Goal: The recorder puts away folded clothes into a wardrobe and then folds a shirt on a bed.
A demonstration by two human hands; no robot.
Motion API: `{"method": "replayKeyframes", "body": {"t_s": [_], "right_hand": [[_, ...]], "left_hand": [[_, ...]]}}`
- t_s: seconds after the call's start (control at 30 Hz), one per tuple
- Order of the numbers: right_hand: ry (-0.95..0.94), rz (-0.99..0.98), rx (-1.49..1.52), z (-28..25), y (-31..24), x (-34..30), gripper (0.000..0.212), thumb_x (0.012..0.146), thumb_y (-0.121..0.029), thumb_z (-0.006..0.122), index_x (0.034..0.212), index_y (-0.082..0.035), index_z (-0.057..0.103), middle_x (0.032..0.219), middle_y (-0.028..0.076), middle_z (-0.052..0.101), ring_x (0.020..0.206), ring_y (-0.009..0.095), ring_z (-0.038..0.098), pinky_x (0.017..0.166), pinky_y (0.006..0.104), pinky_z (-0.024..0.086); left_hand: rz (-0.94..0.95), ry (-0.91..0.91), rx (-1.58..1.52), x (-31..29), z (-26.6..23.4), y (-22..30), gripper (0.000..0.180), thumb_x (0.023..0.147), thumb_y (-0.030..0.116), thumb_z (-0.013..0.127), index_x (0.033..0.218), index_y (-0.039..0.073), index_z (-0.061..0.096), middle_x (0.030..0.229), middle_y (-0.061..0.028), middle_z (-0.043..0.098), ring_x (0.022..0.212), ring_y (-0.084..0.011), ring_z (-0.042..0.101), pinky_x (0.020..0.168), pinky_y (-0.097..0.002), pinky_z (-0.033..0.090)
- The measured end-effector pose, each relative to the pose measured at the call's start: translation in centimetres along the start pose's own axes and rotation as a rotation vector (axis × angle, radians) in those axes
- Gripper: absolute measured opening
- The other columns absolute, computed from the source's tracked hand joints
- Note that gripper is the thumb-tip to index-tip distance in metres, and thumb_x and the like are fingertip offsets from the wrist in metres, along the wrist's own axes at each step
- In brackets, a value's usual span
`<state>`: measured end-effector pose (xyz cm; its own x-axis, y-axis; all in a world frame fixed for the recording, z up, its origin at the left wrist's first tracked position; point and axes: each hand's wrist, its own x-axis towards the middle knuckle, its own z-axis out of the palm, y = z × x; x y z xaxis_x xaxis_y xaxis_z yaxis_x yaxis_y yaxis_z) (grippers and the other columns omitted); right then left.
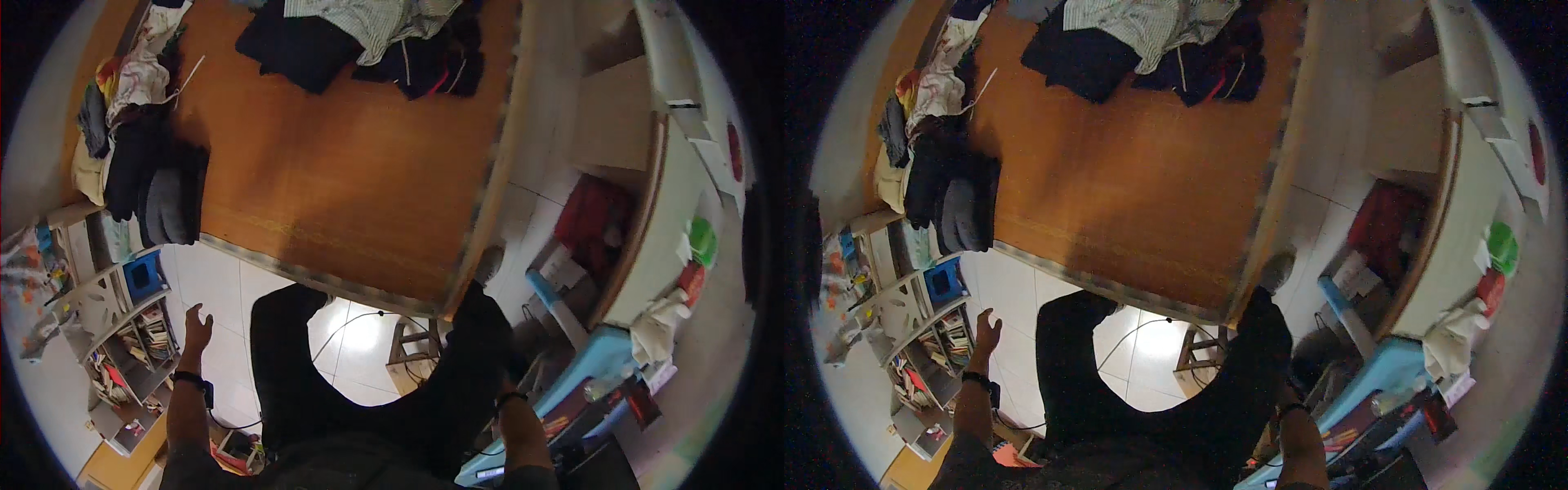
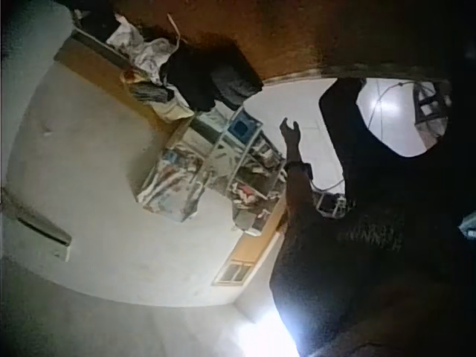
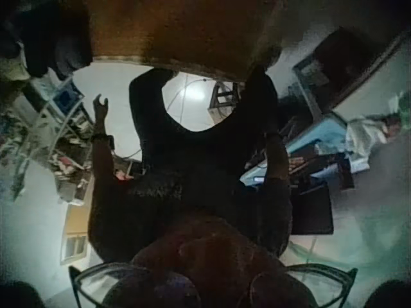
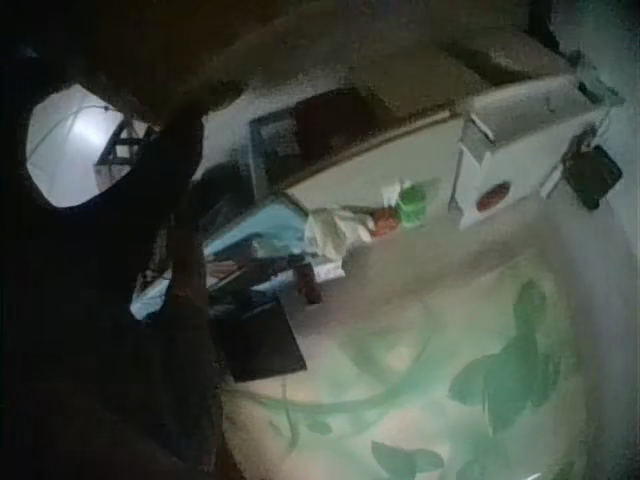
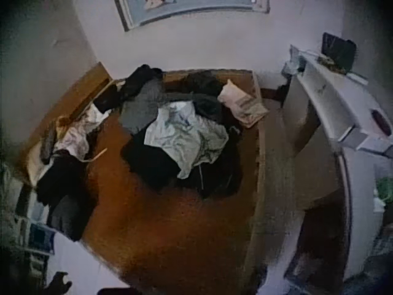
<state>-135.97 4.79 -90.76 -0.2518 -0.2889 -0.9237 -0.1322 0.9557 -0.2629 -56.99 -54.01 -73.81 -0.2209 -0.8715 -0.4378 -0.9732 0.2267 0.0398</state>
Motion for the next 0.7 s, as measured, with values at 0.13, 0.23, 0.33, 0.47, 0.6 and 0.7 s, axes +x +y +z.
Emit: {"method": "replayKeyframes", "body": {"t_s": [0.13,0.23,0.33,0.47,0.6,0.7], "right_hand": [[0.099,0.058,0.035,4.1,0.4,6.1,0.028,0.107,-0.024,0.070,0.129,-0.007,0.071,0.113,0.012,0.079,0.101,0.026,0.076,0.088,0.0416,0.060],[0.149,0.097,0.067,7.4,0.8,9.7,0.029,0.107,-0.025,0.069,0.131,-0.007,0.071,0.114,0.012,0.079,0.102,0.026,0.076,0.088,0.0419,0.060],[0.194,0.111,0.067,9.2,1.0,13.2,0.031,0.108,-0.026,0.069,0.132,-0.007,0.071,0.116,0.013,0.079,0.103,0.027,0.076,0.089,0.0422,0.060],[0.216,0.140,0.071,11.9,2.5,14.3,0.032,0.109,-0.027,0.068,0.134,-0.007,0.071,0.118,0.013,0.079,0.105,0.028,0.076,0.090,0.0427,0.060],[0.255,0.152,0.060,12.1,2.6,14.8,0.034,0.109,-0.029,0.067,0.135,-0.008,0.071,0.120,0.013,0.079,0.107,0.028,0.076,0.091,0.0431,0.060],[0.271,0.166,0.063,12.6,3.2,14.2,0.035,0.110,-0.030,0.066,0.136,-0.008,0.071,0.121,0.013,0.079,0.108,0.029,0.076,0.092,0.0434,0.060]], "left_hand": [[-0.141,-0.049,0.019,2.6,10.3,-5.7,0.060,0.099,0.019,0.083,0.150,-0.004,0.061,0.150,-0.0275,0.062,0.145,-0.0453,0.057,0.126,-0.0531,0.045],[-0.202,-0.073,0.036,5.3,15.6,-9.8,0.058,0.100,0.020,0.083,0.149,-0.004,0.062,0.149,-0.0278,0.063,0.145,-0.0456,0.057,0.127,-0.0526,0.045],[-0.161,-0.039,0.062,7.5,21.1,-13.2,0.056,0.099,0.019,0.083,0.147,-0.003,0.063,0.146,-0.0268,0.065,0.142,-0.0448,0.059,0.124,-0.0525,0.048],[-0.080,0.024,0.100,7.9,24.9,-16.7,0.053,0.098,0.018,0.085,0.143,-0.001,0.065,0.140,-0.0248,0.068,0.139,-0.0448,0.062,0.121,-0.0525,0.050],[-0.056,0.080,0.034,8.7,27.1,-17.7,0.052,0.099,0.018,0.085,0.143,0.000,0.065,0.141,-0.0248,0.068,0.138,-0.0446,0.063,0.120,-0.0523,0.050],[-0.097,0.055,0.032,8.8,27.9,-18.4,0.051,0.099,0.017,0.085,0.143,0.000,0.065,0.140,-0.0243,0.068,0.138,-0.0444,0.062,0.121,-0.0537,0.050]]}}
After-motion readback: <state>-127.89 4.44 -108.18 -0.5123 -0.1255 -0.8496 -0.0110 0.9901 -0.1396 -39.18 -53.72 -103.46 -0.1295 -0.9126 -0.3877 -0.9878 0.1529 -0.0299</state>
